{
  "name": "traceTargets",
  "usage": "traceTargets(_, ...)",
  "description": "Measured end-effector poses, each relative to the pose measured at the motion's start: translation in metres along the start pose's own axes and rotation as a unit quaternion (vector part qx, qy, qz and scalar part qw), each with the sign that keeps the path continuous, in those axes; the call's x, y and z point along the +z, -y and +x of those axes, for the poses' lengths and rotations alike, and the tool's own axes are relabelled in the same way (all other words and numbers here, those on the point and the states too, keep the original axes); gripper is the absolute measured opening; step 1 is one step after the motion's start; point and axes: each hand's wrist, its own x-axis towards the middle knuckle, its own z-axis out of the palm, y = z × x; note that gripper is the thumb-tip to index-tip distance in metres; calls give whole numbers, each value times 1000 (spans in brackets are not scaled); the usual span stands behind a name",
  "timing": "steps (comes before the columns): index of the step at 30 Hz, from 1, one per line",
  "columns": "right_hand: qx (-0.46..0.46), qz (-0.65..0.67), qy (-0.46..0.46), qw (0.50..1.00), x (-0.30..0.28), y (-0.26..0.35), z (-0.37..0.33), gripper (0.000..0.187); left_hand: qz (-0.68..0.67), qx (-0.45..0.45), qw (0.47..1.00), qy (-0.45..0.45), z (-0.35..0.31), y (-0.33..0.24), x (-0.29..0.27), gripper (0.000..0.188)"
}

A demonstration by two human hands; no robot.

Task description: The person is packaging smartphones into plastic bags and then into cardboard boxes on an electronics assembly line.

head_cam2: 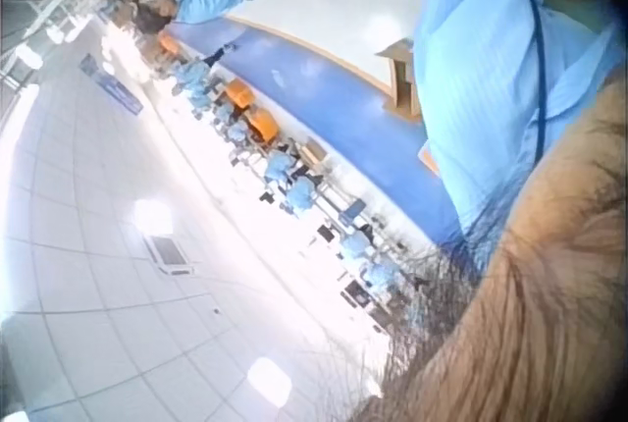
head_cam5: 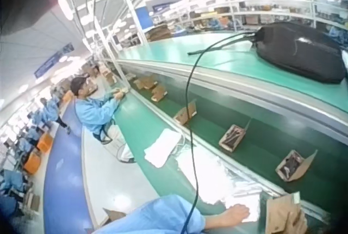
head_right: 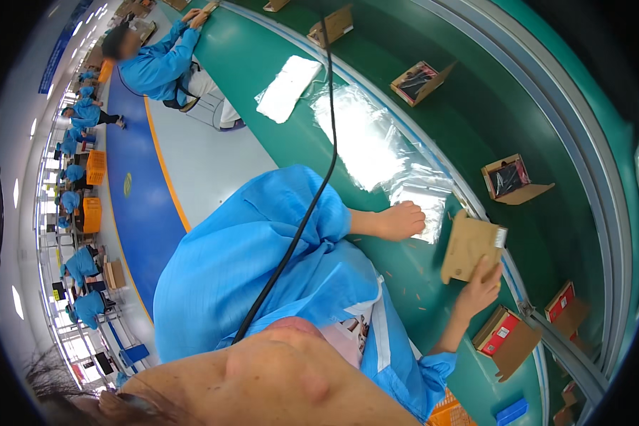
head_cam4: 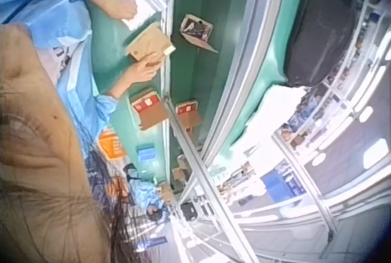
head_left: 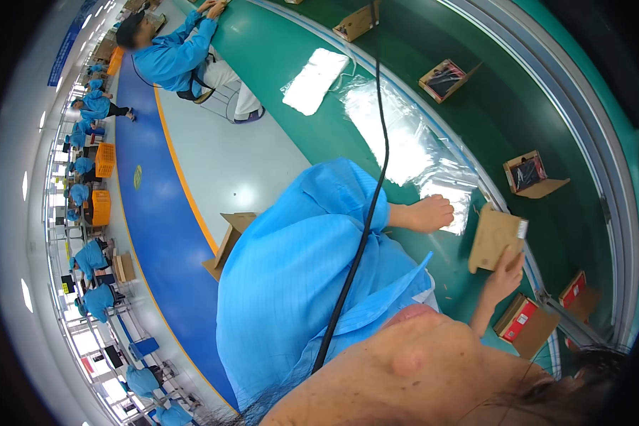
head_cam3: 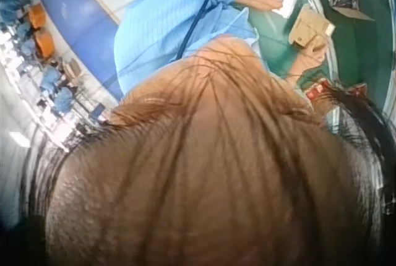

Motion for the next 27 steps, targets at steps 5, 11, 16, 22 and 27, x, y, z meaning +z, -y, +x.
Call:
traceTargets(5, -13, -10, 9, 1000, -20, 32, -33, 55, -23, -37, 994, 105, 9, -3, 8, 6)
traceTargets(11, 227, 293, -44, 928, -7, -22, -19, 47, -42, -109, 986, 121, 10, -4, -26, 30)
traceTargets(16, 421, 84, 99, 898, 1, -74, -88, 41, -66, -2, 997, 49, 6, 5, -9, 15)
traceTargets(22, 278, 209, 232, 908, -73, 23, 0, 34, -78, -38, 996, 23, 1, 0, -9, 8)
traceTargets(27, 208, 177, 249, 929, -6, 72, 57, 82, -92, -87, 992, -2, 9, -18, -20, 4)
